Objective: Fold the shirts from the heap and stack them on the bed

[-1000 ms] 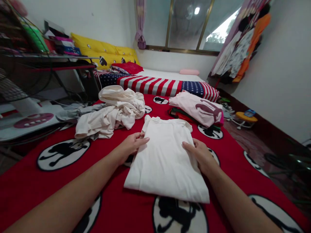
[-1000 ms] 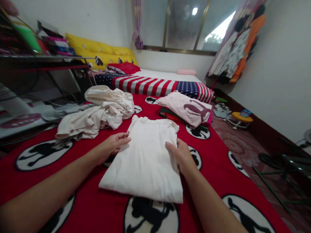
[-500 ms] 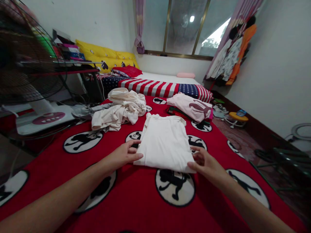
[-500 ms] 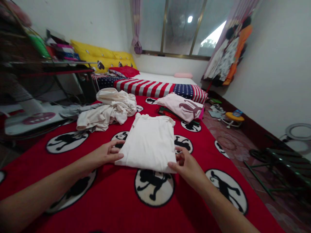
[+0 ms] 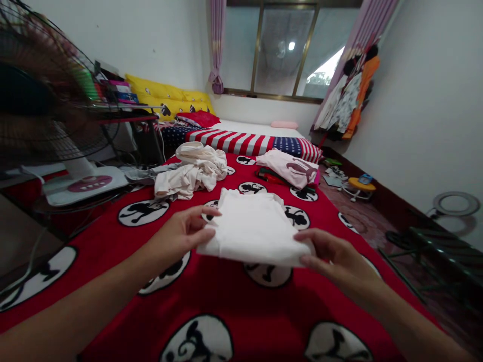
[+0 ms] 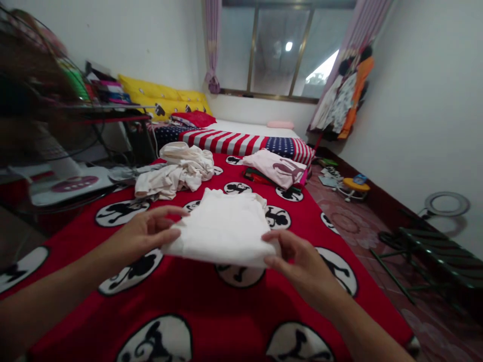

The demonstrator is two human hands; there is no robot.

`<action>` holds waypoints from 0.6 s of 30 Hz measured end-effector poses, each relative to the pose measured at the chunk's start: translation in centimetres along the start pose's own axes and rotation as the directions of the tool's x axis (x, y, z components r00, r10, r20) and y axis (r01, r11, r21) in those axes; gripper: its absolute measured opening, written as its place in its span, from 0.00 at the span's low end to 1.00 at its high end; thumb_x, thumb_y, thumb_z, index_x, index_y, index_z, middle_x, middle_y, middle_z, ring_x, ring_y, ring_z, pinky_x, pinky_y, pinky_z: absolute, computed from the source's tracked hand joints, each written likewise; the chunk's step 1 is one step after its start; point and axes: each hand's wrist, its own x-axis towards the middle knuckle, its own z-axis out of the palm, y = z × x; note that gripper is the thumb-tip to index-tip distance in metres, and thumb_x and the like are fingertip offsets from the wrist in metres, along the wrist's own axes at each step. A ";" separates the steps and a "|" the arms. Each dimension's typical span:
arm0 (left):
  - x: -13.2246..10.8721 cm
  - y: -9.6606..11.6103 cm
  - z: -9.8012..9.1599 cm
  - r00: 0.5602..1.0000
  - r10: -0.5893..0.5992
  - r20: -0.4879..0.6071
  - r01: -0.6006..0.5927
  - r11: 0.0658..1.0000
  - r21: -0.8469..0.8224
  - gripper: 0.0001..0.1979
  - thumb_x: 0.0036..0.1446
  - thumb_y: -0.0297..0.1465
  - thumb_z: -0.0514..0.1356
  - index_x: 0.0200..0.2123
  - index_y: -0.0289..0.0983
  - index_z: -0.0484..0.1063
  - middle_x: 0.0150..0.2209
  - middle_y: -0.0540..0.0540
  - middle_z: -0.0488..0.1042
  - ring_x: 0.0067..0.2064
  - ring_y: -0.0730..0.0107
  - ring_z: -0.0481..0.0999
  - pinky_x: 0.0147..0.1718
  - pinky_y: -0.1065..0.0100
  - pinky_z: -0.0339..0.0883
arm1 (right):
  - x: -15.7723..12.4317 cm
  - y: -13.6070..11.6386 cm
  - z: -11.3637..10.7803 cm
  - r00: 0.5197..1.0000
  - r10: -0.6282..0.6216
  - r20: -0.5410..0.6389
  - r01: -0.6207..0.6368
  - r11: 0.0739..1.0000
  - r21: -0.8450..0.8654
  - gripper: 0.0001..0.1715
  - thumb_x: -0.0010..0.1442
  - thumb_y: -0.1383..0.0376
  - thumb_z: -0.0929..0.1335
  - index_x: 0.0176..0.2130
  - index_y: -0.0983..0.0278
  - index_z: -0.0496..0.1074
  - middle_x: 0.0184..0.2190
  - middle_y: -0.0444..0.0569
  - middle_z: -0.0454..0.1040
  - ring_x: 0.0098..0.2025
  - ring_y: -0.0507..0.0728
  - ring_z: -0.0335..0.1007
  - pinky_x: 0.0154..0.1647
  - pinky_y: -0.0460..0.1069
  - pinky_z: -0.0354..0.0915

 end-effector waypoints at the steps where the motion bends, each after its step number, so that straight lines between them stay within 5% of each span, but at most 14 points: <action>1: -1.4 -1.0 -0.1 0.995 -0.068 0.074 0.066 0.997 0.026 0.26 0.49 0.38 0.64 0.52 0.38 0.69 0.26 0.52 0.72 0.27 0.71 0.71 0.25 0.74 0.60 | -1.6 0.6 0.5 0.996 0.059 0.068 -0.059 0.998 -0.006 0.22 0.49 0.60 0.72 0.45 0.62 0.71 0.34 0.46 0.72 0.34 0.54 0.68 0.32 0.46 0.64; 4: -3.8 -3.6 -0.7 0.924 -0.248 0.290 0.208 0.964 0.163 0.20 0.49 0.36 0.63 0.46 0.37 0.75 0.30 0.49 0.76 0.30 0.69 0.73 0.27 0.73 0.62 | -4.0 2.6 1.1 0.933 0.231 0.276 -0.239 0.971 -0.005 0.23 0.50 0.60 0.72 0.46 0.62 0.70 0.28 0.42 0.69 0.27 0.51 0.66 0.25 0.44 0.61; 6: -3.2 -3.6 -1.1 0.919 -0.270 0.287 0.188 0.941 0.282 0.17 0.51 0.38 0.62 0.42 0.36 0.78 0.29 0.48 0.77 0.30 0.66 0.74 0.28 0.72 0.64 | -2.7 3.2 0.2 0.922 0.265 0.283 -0.274 0.962 -0.005 0.22 0.52 0.57 0.71 0.46 0.63 0.70 0.25 0.41 0.67 0.23 0.50 0.64 0.22 0.44 0.59; 9: 0.6 -1.2 -0.5 0.991 -0.053 0.125 -0.007 0.899 0.438 0.15 0.52 0.39 0.61 0.40 0.38 0.80 0.32 0.46 0.79 0.34 0.60 0.77 0.33 0.67 0.68 | 2.7 3.0 -1.9 0.983 0.175 0.048 -0.170 0.981 -0.090 0.18 0.53 0.54 0.69 0.38 0.64 0.70 0.23 0.42 0.69 0.21 0.51 0.65 0.22 0.45 0.59; 11: 4.1 0.6 1.2 0.984 0.148 0.101 -0.179 0.859 0.480 0.14 0.52 0.36 0.62 0.41 0.40 0.80 0.37 0.45 0.80 0.39 0.58 0.78 0.39 0.65 0.69 | 7.0 3.1 -2.8 0.988 0.068 -0.136 -0.099 0.968 -0.229 0.15 0.50 0.55 0.70 0.33 0.64 0.71 0.24 0.44 0.72 0.22 0.52 0.66 0.23 0.47 0.59; 14: 9.6 2.0 5.1 0.895 0.400 0.198 -0.445 0.765 0.465 0.16 0.54 0.30 0.62 0.46 0.40 0.77 0.47 0.42 0.78 0.48 0.56 0.75 0.48 0.61 0.67 | 11.4 4.3 -2.4 0.983 0.020 -0.183 -0.092 0.914 -0.396 0.12 0.46 0.58 0.71 0.28 0.64 0.71 0.23 0.46 0.73 0.25 0.54 0.67 0.25 0.47 0.58; 18: 15.8 1.8 9.7 0.734 0.538 0.414 -0.679 0.573 0.459 0.25 0.51 0.25 0.63 0.54 0.35 0.71 0.55 0.36 0.71 0.57 0.55 0.69 0.57 0.59 0.60 | 12.2 5.8 0.0 0.978 0.039 -0.206 -0.130 0.883 -0.451 0.13 0.48 0.56 0.70 0.27 0.63 0.70 0.22 0.44 0.72 0.25 0.53 0.67 0.24 0.46 0.54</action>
